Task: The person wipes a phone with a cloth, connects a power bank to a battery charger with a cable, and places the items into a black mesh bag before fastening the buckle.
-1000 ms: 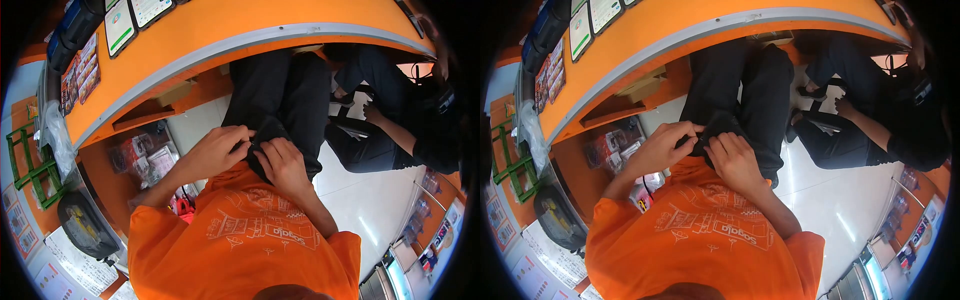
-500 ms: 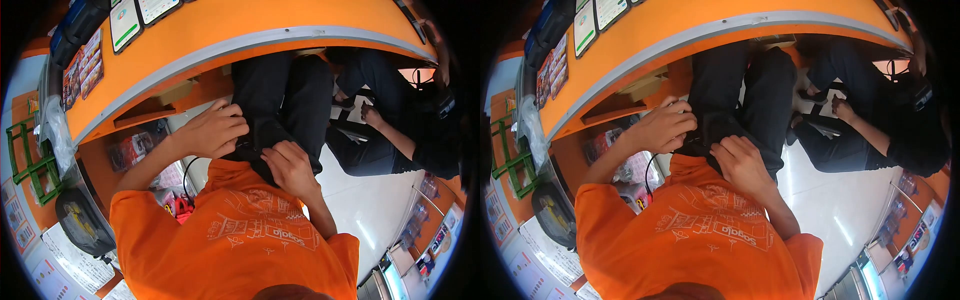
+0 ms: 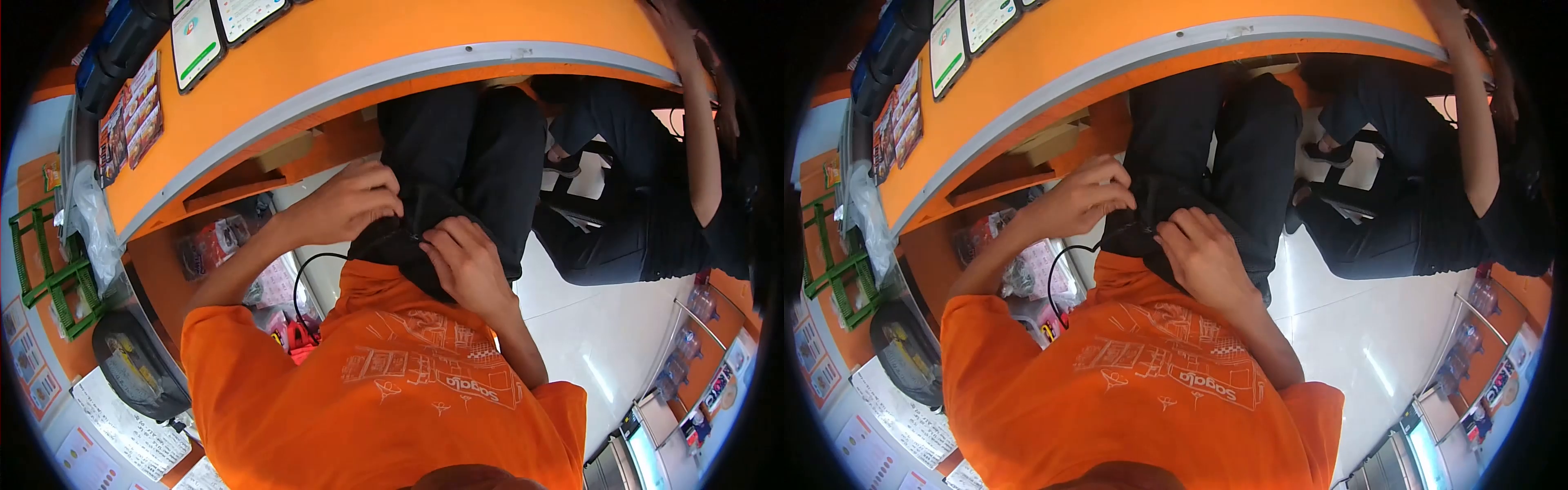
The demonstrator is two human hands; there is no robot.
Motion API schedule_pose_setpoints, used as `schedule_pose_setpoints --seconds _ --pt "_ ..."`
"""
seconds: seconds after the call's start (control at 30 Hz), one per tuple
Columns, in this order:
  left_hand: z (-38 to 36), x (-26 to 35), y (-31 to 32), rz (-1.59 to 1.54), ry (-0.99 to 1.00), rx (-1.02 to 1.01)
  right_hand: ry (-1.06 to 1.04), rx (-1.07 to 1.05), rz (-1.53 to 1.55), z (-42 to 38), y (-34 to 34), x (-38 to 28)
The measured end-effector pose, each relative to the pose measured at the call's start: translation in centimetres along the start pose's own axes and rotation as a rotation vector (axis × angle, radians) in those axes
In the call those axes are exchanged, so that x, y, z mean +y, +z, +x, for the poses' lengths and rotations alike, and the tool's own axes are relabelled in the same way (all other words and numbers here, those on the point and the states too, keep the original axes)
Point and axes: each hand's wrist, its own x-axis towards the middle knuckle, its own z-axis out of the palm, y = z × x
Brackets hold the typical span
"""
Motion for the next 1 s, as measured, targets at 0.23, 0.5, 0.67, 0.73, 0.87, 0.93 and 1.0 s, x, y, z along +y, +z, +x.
schedule_pose_setpoints --seconds 0.23,0.5,0.67,0.73,0.87,0.93,1.0 --pt "-0.1 -1.5 1.8 -0.177 -0.189 0.178 0.093 0.064 -0.037 0.4 -0.1 1.0" --pt "-2.3 2.4 1.2 0.076 -0.226 0.068 0.064 0.054 -0.048 0.6 -0.1 0.7" --pt "-0.6 2.0 -0.1 0.04 -0.226 0.07 -0.019 -0.011 -0.026 0.3 -0.3 0.4" --pt "0.0 2.9 -0.7 -0.058 -0.399 0.016 -0.007 -0.002 -0.038 0.2 -0.2 0.3" --pt "-0.6 4.7 -0.1 -0.129 -0.588 -0.06 0.047 0.032 -0.03 0.3 0.0 0.3" --pt "-1.1 4.0 0.7 -0.041 -0.434 0.028 0.062 0.042 -0.052 0.5 0.1 -0.1" --pt "-1.0 3.6 0.2 0.04 -0.36 0.005 0.057 -0.005 -0.031 0.6 0.2 0.3"
